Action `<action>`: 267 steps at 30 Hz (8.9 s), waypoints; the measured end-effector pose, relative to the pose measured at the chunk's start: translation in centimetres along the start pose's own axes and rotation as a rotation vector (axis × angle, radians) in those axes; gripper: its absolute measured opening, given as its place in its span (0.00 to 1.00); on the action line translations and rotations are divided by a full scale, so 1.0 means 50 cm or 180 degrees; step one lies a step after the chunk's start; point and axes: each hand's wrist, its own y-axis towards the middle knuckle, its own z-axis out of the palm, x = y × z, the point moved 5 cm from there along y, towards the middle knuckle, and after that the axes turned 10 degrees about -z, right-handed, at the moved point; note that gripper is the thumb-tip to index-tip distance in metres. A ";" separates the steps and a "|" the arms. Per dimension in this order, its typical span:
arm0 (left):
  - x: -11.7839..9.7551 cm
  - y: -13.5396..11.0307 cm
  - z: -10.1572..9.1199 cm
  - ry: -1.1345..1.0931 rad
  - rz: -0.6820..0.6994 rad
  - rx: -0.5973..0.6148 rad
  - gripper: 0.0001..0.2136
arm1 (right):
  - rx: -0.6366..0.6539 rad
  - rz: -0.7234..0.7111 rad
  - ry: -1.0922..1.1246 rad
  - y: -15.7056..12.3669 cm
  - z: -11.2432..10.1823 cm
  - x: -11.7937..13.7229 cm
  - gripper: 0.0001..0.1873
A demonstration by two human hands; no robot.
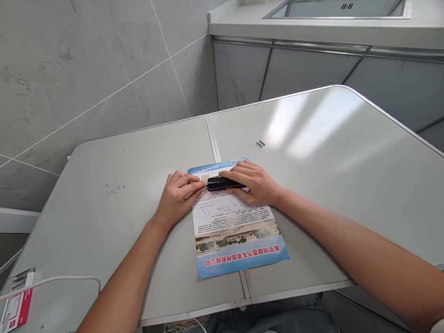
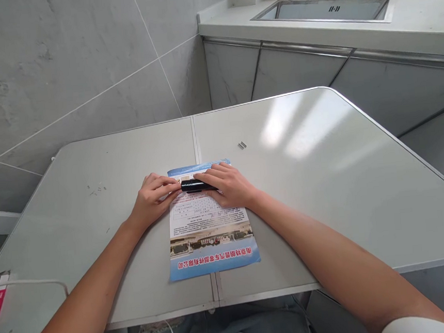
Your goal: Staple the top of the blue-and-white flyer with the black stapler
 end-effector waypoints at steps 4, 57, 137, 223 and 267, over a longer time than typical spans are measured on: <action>0.002 -0.001 0.002 -0.0016 0.0038 0.0020 0.06 | 0.0004 -0.0007 0.0016 0.001 -0.001 0.000 0.20; -0.006 -0.004 -0.017 -0.0609 0.0035 0.0056 0.11 | -0.0743 0.1305 0.1626 -0.035 -0.052 -0.071 0.18; 0.079 -0.017 0.002 -0.1498 -0.1609 -0.0043 0.14 | -0.0749 0.2553 -0.0333 -0.130 -0.119 -0.178 0.13; 0.072 -0.012 0.006 -0.1671 -0.1747 0.0150 0.14 | 0.0023 0.1216 0.0225 -0.042 -0.070 -0.082 0.22; 0.072 -0.015 0.010 -0.1922 -0.1772 0.0317 0.15 | 0.0219 0.0958 -0.0224 -0.035 -0.066 -0.067 0.24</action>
